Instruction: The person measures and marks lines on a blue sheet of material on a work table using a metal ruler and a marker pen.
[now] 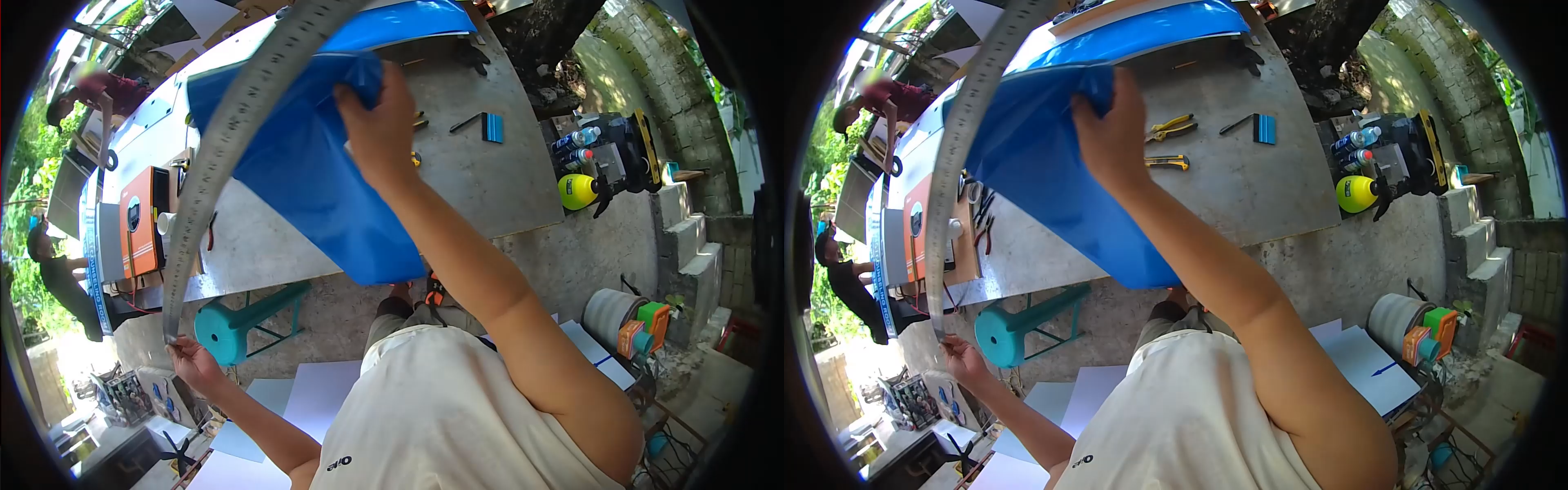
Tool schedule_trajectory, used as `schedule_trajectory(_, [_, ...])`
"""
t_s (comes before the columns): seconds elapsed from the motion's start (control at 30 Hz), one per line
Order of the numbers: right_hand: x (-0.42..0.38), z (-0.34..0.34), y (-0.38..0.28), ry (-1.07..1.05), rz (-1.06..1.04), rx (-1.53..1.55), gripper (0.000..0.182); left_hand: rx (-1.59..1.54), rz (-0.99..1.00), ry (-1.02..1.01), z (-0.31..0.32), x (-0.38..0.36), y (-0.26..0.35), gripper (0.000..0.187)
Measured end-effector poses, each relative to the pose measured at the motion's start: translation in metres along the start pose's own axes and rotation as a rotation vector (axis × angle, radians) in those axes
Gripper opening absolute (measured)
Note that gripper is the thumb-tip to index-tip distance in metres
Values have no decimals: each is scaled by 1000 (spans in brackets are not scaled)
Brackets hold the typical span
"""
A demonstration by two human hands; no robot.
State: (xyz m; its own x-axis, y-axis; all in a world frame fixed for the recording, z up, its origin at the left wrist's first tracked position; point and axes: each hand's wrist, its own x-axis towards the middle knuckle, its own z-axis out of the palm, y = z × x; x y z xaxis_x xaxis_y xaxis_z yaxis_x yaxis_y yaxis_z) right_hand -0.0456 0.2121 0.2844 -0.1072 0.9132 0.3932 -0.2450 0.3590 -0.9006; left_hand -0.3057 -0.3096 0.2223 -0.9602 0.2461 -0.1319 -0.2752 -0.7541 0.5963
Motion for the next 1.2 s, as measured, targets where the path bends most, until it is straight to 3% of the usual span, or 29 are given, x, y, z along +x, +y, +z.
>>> schedule_trajectory(0.1, [25,-50,-1,141,11,55,25,67,19,-30,2,12,-22,27])
schedule_trajectory(0.17, [41,-71,-6,155,48,151,20,96,-20,-183,2,23,-33,31])
schedule_trajectory(0.27, [48,-94,-1,222,142,260,18,32,-90,-233,52,7,-64,34])
schedule_trajectory(0.33, [40,-108,-6,255,200,260,20,34,-59,-163,61,6,-77,34])
schedule_trajectory(0.4, [13,-124,2,330,192,276,37,35,-20,-79,59,8,-81,35])
schedule_trajectory(0.47, [-27,-157,31,452,322,169,40,-14,-74,-191,40,11,-82,35])
schedule_trajectory(0.6, [-128,-223,110,538,489,-6,29,19,-101,-119,29,4,-84,35])
schedule_trajectory(0.67, [-172,-243,130,570,714,-70,20,46,-72,-55,29,2,-92,35])
schedule_trajectory(0.77, [-223,-274,180,587,896,-192,22,97,-33,22,34,2,-105,36])
schedule_trajectory(0.87, [-257,-276,193,541,980,-13,31,176,-35,213,50,-1,-116,38])
schedule_trajectory(1.0, [-271,-240,170,548,1008,38,26,255,-24,273,66,-10,-126,39])
schedule_trajectory(1.1, [-269,-219,189,610,1056,53,17,332,-52,270,55,-6,-132,41])
schedule_trajectory(1.2, [-271,-202,214,554,1054,117,22,360,-112,289,37,2,-141,42])
